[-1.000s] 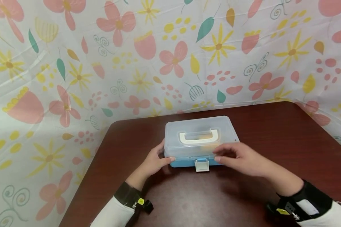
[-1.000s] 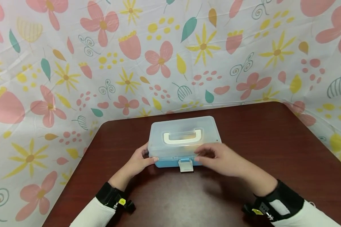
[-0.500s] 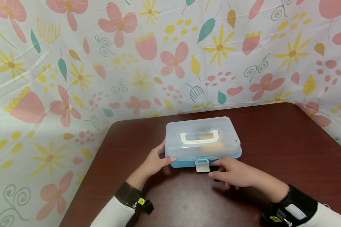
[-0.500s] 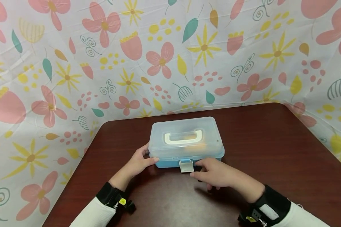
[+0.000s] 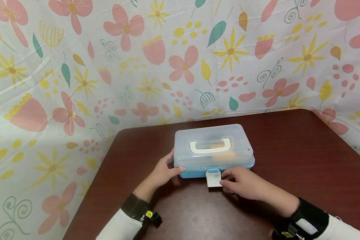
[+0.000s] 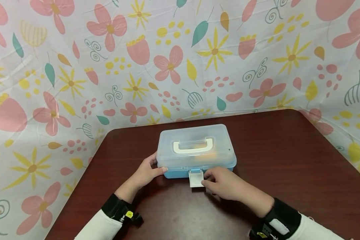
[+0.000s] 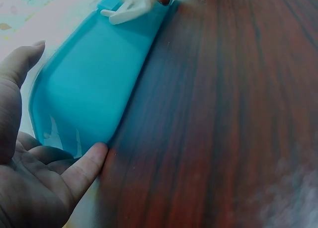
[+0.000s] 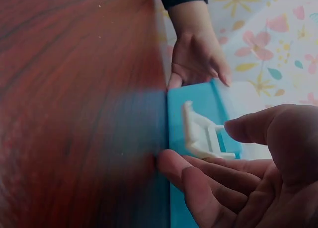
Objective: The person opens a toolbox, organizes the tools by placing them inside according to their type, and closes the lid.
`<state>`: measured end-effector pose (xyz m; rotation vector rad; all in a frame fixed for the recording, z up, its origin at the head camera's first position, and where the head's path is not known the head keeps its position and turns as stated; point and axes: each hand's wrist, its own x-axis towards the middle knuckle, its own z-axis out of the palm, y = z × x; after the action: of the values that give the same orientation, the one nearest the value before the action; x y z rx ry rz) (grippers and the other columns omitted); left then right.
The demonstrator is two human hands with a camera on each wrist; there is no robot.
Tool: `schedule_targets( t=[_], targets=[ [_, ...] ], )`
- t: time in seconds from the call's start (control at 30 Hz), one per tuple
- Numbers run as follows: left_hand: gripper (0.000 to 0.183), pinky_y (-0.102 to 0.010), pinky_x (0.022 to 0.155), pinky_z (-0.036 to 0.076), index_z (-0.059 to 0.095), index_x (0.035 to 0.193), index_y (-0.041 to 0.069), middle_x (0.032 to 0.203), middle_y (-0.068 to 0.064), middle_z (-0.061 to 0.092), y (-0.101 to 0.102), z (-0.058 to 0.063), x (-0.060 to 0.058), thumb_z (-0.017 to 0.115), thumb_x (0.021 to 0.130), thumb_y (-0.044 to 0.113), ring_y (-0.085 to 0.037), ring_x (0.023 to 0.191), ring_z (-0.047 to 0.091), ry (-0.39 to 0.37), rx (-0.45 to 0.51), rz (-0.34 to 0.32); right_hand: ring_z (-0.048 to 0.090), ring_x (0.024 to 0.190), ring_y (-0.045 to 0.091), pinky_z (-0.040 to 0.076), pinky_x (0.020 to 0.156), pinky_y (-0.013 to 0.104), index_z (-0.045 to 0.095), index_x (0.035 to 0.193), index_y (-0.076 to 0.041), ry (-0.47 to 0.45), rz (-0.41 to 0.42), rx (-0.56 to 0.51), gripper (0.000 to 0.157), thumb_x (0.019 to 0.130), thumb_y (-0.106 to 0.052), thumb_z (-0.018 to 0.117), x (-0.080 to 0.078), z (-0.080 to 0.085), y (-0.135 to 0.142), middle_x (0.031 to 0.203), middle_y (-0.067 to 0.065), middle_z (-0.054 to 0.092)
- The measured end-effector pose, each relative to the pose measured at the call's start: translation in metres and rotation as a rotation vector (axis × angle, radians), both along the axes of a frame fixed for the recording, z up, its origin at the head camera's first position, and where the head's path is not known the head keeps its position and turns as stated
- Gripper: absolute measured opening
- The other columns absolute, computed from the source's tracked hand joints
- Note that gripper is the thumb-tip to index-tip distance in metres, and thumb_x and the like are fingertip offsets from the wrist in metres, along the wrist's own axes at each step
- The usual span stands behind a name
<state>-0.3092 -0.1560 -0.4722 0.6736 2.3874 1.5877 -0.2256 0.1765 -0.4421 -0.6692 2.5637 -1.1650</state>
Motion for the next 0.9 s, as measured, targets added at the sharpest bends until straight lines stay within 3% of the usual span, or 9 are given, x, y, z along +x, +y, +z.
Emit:
schedule_targets(
  t=[0.13, 0.3, 0.47, 0.7, 0.9],
  targets=[
    [0.092, -0.047, 0.112, 0.047, 0.022, 0.163, 0.034, 0.155, -0.003, 0.052, 0.0004, -0.0004, -0.0003, 0.079, 0.091, 0.025, -0.021, 0.135, 0.058, 0.000, 0.000, 0.002, 0.065, 0.070, -0.001, 0.052, 0.070, 0.023, 0.073, 0.103, -0.011, 0.073, -0.028, 0.006, 0.020, 0.099, -0.030, 0.067, 0.0005, -0.0018, -0.0025, 0.079, -0.008, 0.073],
    [0.091, -0.045, 0.111, 0.049, 0.022, 0.164, 0.034, 0.156, -0.003, 0.052, 0.0002, -0.0017, -0.0006, 0.078, 0.092, 0.025, -0.020, 0.133, 0.058, 0.001, 0.003, -0.004, 0.064, 0.073, -0.003, 0.052, 0.068, 0.022, 0.073, 0.094, -0.017, 0.101, -0.091, -0.011, 0.016, 0.094, -0.033, 0.073, 0.0018, -0.0027, -0.0041, 0.081, -0.011, 0.073],
    [0.092, -0.041, 0.109, 0.050, 0.023, 0.163, 0.037, 0.154, -0.001, 0.054, 0.0004, -0.0014, -0.0013, 0.079, 0.091, 0.025, -0.018, 0.131, 0.060, 0.005, 0.013, -0.007, 0.068, 0.080, -0.001, 0.054, 0.068, 0.022, 0.072, 0.098, -0.014, 0.118, -0.097, -0.106, 0.015, 0.092, -0.027, 0.077, 0.0006, -0.0010, -0.0029, 0.088, -0.006, 0.076],
    [0.091, -0.044, 0.111, 0.049, 0.024, 0.162, 0.038, 0.155, 0.001, 0.053, -0.0007, -0.0034, -0.0033, 0.079, 0.091, 0.028, -0.017, 0.133, 0.059, 0.007, 0.019, -0.015, 0.071, 0.086, 0.002, 0.057, 0.075, 0.023, 0.073, 0.113, -0.003, 0.135, -0.068, -0.165, 0.030, 0.088, -0.018, 0.080, 0.0005, 0.0010, 0.0002, 0.094, 0.000, 0.078],
    [0.091, -0.045, 0.112, 0.047, 0.024, 0.162, 0.041, 0.152, 0.003, 0.055, -0.0008, -0.0046, -0.0038, 0.080, 0.090, 0.029, -0.015, 0.132, 0.059, 0.008, 0.015, -0.013, 0.066, 0.081, -0.003, 0.055, 0.072, 0.023, 0.077, 0.099, -0.014, 0.200, -0.077, -0.084, 0.010, 0.092, -0.021, 0.077, -0.0008, -0.0001, -0.0016, 0.087, -0.011, 0.076]
  ],
)
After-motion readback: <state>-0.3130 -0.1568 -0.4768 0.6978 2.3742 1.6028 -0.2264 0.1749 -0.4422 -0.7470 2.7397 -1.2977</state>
